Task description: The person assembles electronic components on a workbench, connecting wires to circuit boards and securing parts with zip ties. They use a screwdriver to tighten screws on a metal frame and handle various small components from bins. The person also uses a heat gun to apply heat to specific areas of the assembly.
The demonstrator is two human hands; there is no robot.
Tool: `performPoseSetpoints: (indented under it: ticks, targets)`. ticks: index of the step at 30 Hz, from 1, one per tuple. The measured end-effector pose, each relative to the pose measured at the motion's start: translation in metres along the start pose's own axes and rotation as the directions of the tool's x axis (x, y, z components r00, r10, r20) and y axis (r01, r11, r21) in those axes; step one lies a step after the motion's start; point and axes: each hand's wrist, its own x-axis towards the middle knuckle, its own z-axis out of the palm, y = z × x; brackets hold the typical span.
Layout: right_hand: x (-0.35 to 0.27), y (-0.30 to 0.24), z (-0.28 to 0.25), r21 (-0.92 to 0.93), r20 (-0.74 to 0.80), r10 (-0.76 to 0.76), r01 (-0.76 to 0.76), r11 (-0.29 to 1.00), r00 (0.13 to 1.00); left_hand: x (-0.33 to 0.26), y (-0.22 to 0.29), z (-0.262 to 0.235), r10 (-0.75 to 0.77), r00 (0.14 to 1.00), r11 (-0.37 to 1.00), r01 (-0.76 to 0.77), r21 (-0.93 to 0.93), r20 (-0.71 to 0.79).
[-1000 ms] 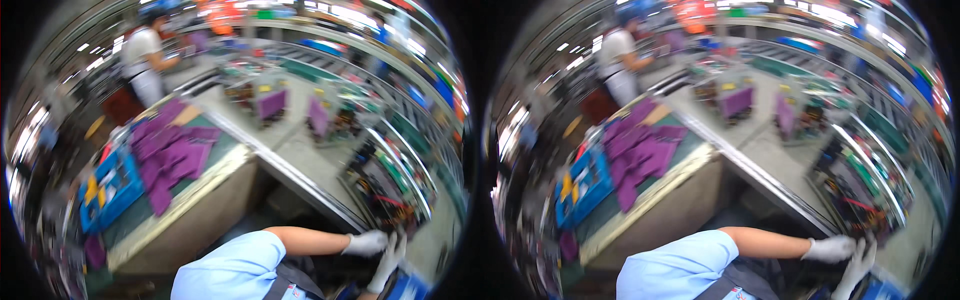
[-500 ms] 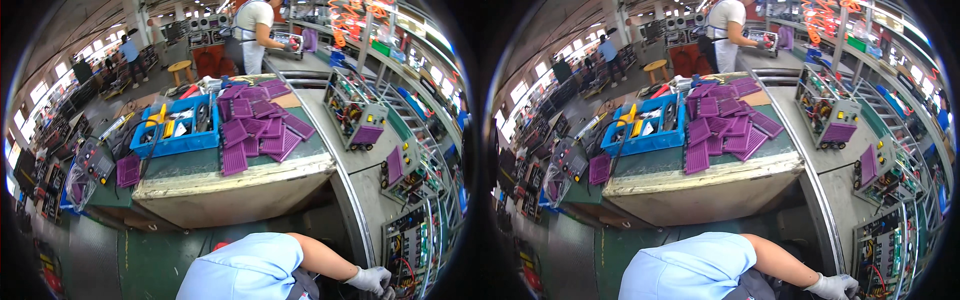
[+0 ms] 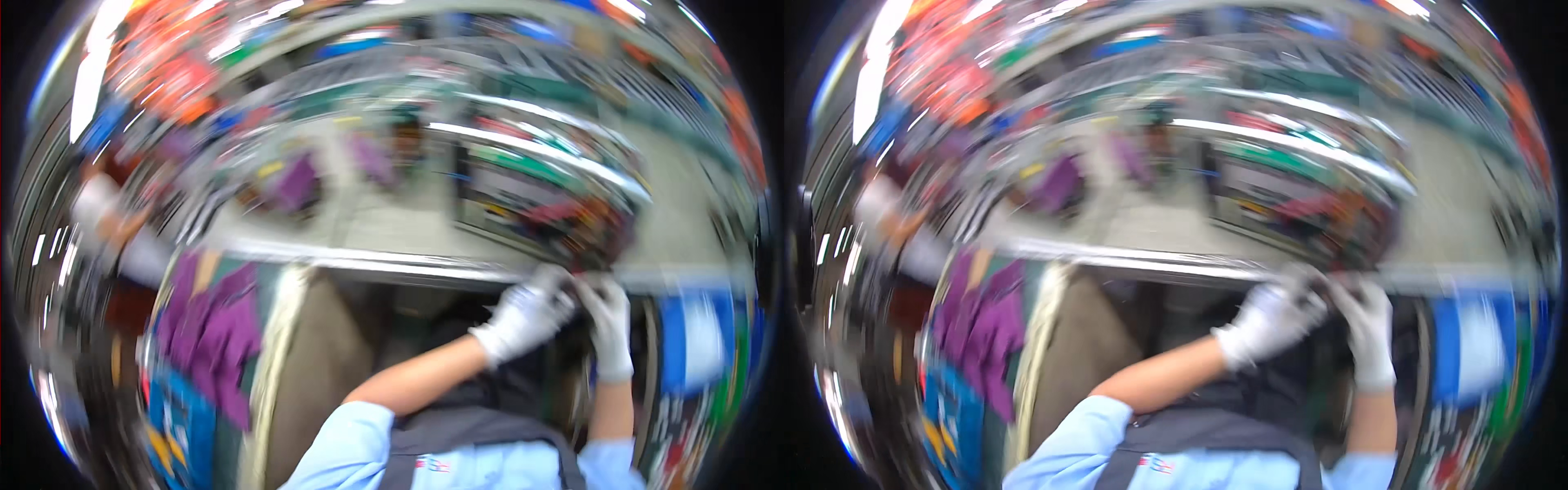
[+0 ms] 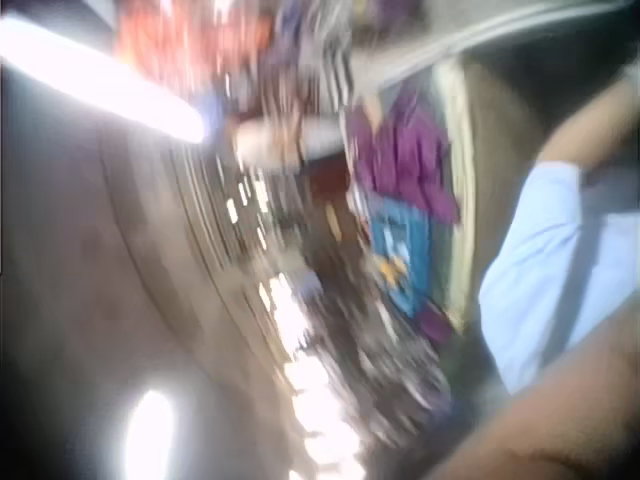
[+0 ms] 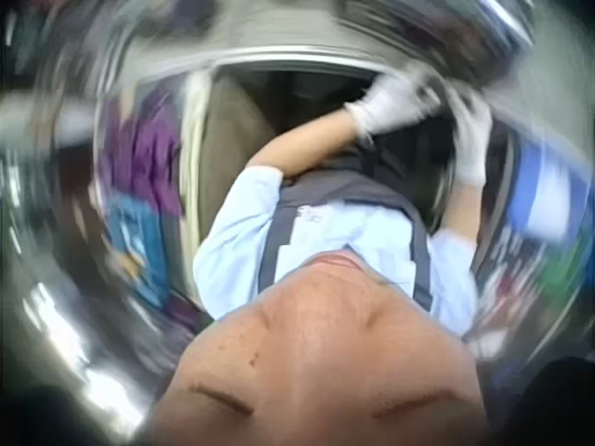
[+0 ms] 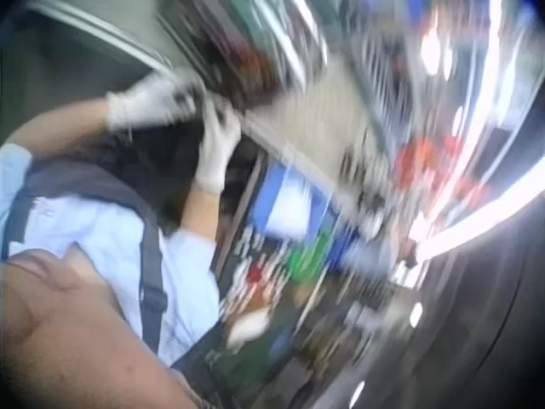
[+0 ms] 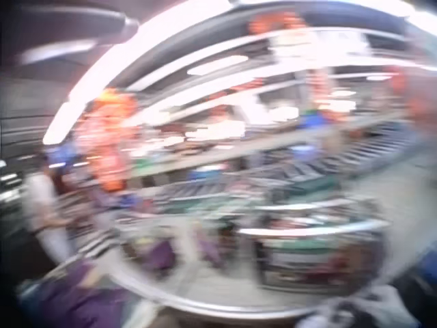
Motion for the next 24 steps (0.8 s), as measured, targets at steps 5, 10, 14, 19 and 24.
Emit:
performPoseSetpoints:
  ticks: [5, 10, 14, 19, 24]
  targets:
    - [-0.018, -0.01, -0.03, 0.257, 0.125, 0.086, -0.116, 0.959, 0.988, 0.009, 0.002, 0.027, -0.273, 0.891, 0.778, 0.426, -0.462, 0.362]
    - [-0.022, 0.02, -0.05, 0.484, 0.002, 0.184, -0.161, 0.86, 0.983, 0.016, 0.012, 0.029, -0.281, 0.771, 0.458, 0.63, -0.626, 0.571]
    - [-0.015, 0.0, -0.037, 0.219, 0.199, 0.149, -0.192, 0.957, 0.969, 0.02, -0.011, 0.014, -0.204, 0.77, 0.373, 0.632, -0.679, 0.604]
    - [0.004, -0.001, -0.024, 0.113, 0.227, 0.164, -0.193, 0.975, 0.96, 0.023, -0.024, 0.007, -0.227, 0.801, 0.345, 0.599, -0.723, 0.554]
    - [0.02, 0.0, -0.003, -0.157, 0.135, -0.006, 0.028, 0.987, 0.991, 0.016, -0.029, -0.004, -0.321, 0.838, 0.502, 0.545, -0.672, 0.44]
